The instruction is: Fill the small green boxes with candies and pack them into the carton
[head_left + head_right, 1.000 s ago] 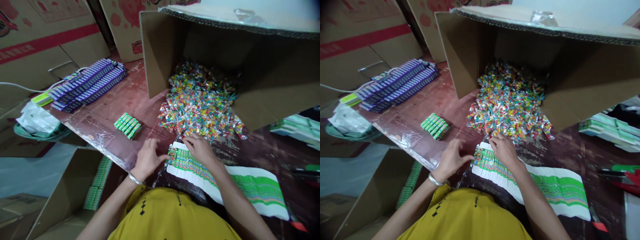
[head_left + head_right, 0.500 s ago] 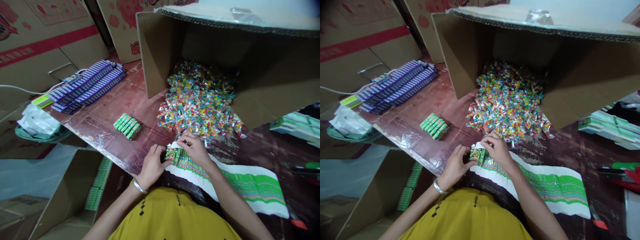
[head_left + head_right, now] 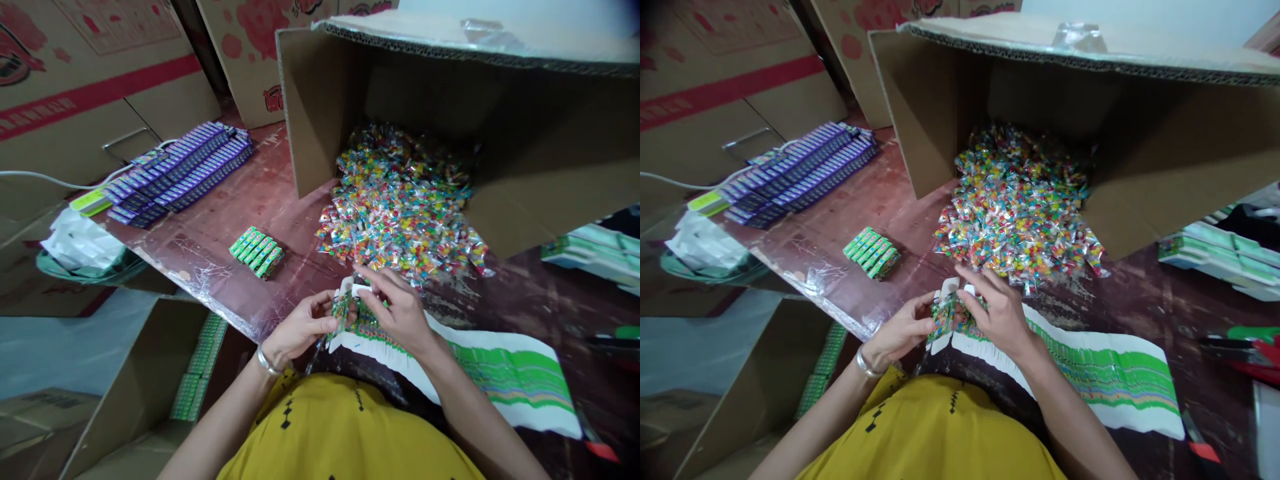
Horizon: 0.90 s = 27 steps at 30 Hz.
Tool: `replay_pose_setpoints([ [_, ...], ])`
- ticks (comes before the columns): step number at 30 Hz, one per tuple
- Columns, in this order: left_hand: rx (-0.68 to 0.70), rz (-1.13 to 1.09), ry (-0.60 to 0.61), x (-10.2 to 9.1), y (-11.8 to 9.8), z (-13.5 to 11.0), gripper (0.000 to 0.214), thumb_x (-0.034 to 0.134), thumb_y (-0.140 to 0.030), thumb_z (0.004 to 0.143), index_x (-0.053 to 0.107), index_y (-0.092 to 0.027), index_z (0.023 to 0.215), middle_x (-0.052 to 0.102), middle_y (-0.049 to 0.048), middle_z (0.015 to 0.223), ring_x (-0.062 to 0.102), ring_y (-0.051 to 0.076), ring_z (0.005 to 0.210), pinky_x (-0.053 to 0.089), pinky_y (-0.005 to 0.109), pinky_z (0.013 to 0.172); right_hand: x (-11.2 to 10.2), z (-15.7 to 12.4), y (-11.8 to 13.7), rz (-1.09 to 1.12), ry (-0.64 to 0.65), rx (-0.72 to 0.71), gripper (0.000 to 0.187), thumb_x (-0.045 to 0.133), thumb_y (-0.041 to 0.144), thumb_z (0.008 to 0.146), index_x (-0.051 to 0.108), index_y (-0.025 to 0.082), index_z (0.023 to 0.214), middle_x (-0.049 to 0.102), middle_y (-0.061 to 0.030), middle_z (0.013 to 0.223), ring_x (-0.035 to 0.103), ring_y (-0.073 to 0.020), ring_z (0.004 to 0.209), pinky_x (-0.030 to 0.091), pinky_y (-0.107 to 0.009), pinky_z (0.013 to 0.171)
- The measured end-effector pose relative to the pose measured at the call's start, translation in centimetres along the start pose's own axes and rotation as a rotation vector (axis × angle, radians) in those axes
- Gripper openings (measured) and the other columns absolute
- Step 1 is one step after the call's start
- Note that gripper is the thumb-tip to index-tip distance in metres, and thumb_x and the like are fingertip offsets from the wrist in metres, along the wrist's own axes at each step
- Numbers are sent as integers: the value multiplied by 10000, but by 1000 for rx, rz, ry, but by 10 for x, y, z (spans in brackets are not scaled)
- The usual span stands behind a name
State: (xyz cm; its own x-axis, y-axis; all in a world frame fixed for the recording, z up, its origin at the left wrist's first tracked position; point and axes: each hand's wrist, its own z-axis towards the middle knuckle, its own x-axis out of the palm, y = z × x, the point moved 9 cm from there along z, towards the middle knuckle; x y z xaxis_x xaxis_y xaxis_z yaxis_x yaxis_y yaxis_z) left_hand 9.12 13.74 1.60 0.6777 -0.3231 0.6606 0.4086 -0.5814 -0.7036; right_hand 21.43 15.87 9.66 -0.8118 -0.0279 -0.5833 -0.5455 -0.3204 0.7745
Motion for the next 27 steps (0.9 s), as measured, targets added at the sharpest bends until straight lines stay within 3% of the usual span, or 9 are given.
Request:
replay_pose_setpoints([
  [3,16,46,-32,-7,-4,2,574,835,-333,634,642,-156,1145,679,110,1087,648,229,973,451,331,909,18,-9,9,25,206,-38,416,525,288,920,525,290,1336,616,-23,862,545,-150,708,445,-275,694],
  [5,9,80,-45,-9,-5,2,570,831,-340,637,652,-159,1146,685,102,1070,647,219,950,460,310,868,25,-12,6,81,282,21,386,552,287,902,545,275,1288,555,29,702,488,-121,599,413,-238,599],
  [7,-9,135,-26,-7,-5,1,575,846,-337,609,667,-166,1128,694,87,1034,643,209,920,461,300,844,27,-12,-1,171,317,107,288,584,287,881,587,246,1166,483,62,617,440,-103,540,368,-214,529],
  [11,-43,287,-30,-5,-5,-2,458,839,-332,612,714,-157,1016,704,53,893,631,191,811,474,299,779,32,-10,-5,351,432,166,114,641,310,840,618,199,847,500,57,606,447,-90,528,332,-201,488],
  [16,86,217,-241,-20,-15,-2,274,753,-314,735,734,-140,945,699,45,827,609,149,725,482,275,728,10,-2,-22,426,44,256,354,710,317,786,592,227,1107,609,25,746,572,-127,662,433,-211,565],
  [19,191,133,-353,-25,-15,0,254,758,-272,731,726,-164,959,707,38,902,615,139,763,489,269,752,26,-6,-23,434,41,256,255,709,310,784,631,219,1009,647,-4,862,606,-147,771,471,-221,628],
  [21,237,117,-422,-27,-11,-1,225,755,-257,734,716,-162,934,708,35,904,621,138,760,499,271,752,34,-10,-25,399,0,261,135,657,330,828,632,200,856,604,17,739,567,-126,674,455,-217,604],
  [23,308,179,-502,-29,-13,-5,206,754,-245,732,690,-158,908,703,32,884,631,142,766,508,268,748,35,-14,-29,350,-88,277,170,621,351,852,619,192,792,545,33,646,511,-112,593,431,-215,566],
  [27,488,416,-662,-26,-31,-23,476,750,-245,733,554,-222,1166,672,40,981,656,168,867,530,273,774,34,-14,-34,363,-204,283,253,619,347,851,659,210,1060,610,12,737,537,-120,619,466,-229,591],
])
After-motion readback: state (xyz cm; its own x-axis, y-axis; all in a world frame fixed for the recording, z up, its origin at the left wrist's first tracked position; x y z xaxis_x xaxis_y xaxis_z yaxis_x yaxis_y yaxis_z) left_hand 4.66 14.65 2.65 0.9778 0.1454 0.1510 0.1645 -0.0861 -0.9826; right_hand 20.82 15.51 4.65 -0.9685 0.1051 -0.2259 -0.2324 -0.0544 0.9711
